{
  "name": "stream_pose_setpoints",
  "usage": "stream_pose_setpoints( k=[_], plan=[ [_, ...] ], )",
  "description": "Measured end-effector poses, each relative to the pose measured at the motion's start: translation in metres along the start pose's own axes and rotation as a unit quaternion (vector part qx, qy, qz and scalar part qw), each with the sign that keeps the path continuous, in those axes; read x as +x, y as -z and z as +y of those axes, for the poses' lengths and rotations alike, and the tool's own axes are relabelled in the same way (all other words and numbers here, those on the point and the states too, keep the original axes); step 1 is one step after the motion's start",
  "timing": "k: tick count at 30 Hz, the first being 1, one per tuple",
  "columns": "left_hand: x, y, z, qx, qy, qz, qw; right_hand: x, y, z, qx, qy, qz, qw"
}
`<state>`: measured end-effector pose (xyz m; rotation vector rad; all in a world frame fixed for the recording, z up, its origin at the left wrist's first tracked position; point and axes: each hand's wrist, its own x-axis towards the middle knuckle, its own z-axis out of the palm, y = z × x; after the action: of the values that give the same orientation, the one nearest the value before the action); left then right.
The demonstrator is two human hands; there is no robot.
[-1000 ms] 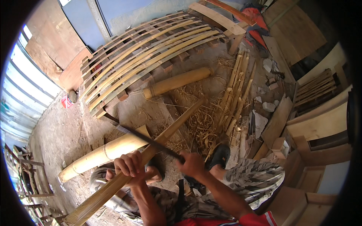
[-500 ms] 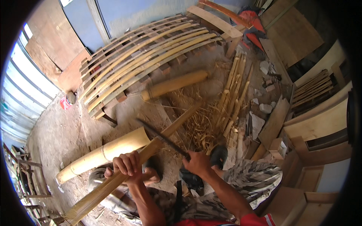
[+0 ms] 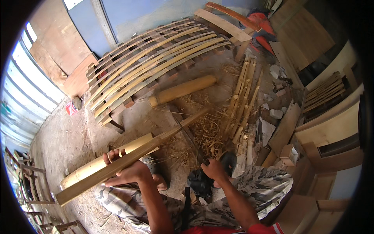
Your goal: The person sits on the floor and uses a machete to shave and split a long bamboo pole into thinner strips. They repeatedly strike and scrape the bamboo, rotating it to work different sides, and place finished strips aside.
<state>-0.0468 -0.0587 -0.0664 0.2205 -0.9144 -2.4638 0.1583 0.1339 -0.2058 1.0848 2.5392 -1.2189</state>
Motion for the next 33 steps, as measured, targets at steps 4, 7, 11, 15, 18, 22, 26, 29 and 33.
stream_pose_setpoints(
  k=[4, 7, 11, 15, 18, 22, 26, 29, 33],
  plan=[
    [-0.001, -0.006, 0.002, 0.221, -0.033, 0.041, 0.974, -0.004, -0.006, 0.003, 0.035, -0.002, -0.016, 0.999],
    [0.001, 0.003, 0.000, 0.262, -0.045, 0.087, 0.960, -0.014, -0.002, -0.020, 0.006, 0.018, 0.013, 1.000],
    [0.006, 0.021, -0.009, 0.252, -0.113, 0.059, 0.959, -0.046, 0.004, -0.069, 0.026, 0.096, 0.029, 0.995],
    [-0.001, 0.023, -0.009, 0.165, -0.117, 0.008, 0.979, -0.072, 0.007, -0.108, 0.008, 0.156, 0.006, 0.988],
    [-0.005, 0.025, -0.008, 0.123, -0.103, -0.023, 0.987, -0.064, -0.005, -0.096, -0.011, 0.242, 0.088, 0.966],
    [0.001, 0.035, -0.007, 0.062, -0.060, -0.069, 0.994, -0.056, 0.005, -0.106, -0.061, 0.086, 0.005, 0.994],
    [-0.002, 0.037, -0.006, 0.033, -0.050, -0.120, 0.991, -0.067, 0.012, -0.134, -0.083, 0.199, 0.022, 0.976],
    [-0.005, 0.033, 0.000, 0.026, -0.048, -0.122, 0.991, -0.038, 0.008, -0.112, -0.069, 0.161, 0.037, 0.984],
    [0.009, 0.049, -0.011, 0.008, -0.042, -0.079, 0.996, -0.042, 0.008, -0.126, -0.090, 0.176, 0.061, 0.978]
  ],
)
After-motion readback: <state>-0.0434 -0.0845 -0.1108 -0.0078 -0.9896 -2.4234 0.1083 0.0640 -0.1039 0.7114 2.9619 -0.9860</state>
